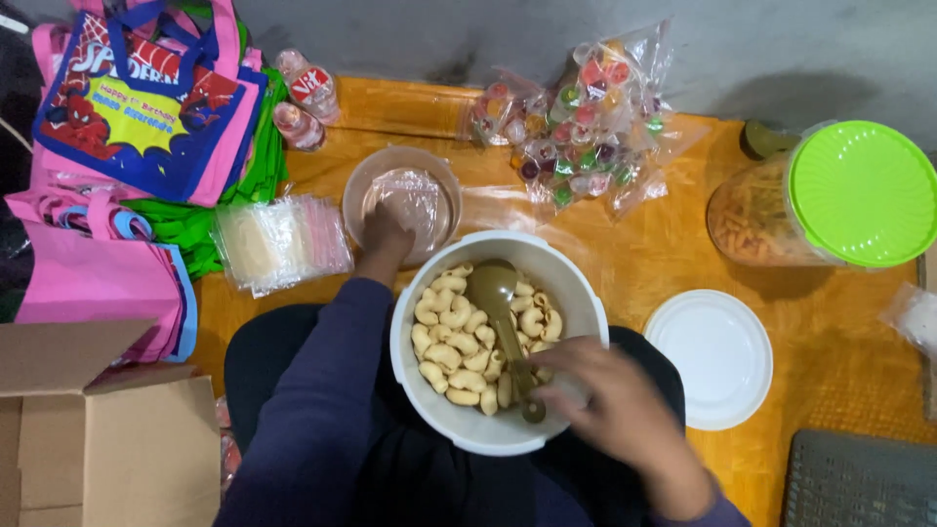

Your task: The person sits on the floor and scoops cashews from a white bucket into small plastic bags using a scoop. They then seal the bags and place them on the floor. The person repeats this process multiple times.

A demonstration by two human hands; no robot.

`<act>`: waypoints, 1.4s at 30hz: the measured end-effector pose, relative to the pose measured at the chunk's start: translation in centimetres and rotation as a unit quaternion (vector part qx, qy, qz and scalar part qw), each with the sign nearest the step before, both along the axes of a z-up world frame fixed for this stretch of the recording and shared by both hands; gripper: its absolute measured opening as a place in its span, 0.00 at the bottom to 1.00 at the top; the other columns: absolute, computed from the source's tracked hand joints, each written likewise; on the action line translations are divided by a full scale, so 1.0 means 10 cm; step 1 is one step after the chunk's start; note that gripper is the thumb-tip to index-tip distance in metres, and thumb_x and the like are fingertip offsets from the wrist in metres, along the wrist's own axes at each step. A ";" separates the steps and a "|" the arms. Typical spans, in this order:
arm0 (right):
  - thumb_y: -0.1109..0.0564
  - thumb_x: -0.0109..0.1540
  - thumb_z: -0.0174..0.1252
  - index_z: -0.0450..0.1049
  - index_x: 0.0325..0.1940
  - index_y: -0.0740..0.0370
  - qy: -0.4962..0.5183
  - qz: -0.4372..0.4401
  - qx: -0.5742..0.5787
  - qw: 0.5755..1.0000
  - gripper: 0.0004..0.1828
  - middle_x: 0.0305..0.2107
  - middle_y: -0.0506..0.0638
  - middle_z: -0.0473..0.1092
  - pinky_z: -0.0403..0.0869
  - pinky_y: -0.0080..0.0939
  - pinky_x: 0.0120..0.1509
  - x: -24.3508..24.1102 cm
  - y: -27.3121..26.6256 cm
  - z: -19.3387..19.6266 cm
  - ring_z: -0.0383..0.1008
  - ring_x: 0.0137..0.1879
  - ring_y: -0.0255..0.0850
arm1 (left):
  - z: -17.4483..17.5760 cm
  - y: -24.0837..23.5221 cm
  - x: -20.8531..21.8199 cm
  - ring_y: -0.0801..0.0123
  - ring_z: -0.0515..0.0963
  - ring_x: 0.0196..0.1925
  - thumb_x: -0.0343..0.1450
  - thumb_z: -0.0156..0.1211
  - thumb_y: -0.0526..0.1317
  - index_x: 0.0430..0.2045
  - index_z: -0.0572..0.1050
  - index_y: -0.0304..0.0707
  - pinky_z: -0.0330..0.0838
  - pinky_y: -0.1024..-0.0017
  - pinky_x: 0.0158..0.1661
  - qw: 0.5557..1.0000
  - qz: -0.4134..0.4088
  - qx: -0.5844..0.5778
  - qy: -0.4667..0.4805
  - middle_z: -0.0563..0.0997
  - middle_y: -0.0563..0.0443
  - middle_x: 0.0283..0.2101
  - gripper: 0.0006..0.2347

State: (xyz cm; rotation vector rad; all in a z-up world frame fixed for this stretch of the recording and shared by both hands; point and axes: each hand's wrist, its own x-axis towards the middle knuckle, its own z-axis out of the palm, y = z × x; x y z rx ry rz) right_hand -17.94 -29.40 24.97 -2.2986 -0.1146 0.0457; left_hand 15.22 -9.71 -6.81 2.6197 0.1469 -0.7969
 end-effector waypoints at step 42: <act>0.54 0.63 0.62 0.78 0.42 0.57 0.079 0.068 -0.054 0.993 0.06 0.33 0.52 0.73 0.70 0.52 0.39 0.60 0.34 -0.93 0.74 0.38 0.53 | 0.24 -0.12 0.06 0.46 0.72 0.46 0.73 0.41 0.38 0.32 0.68 0.37 0.66 0.50 0.44 0.980 -0.080 -0.161 -0.088 0.77 0.37 0.38 0.07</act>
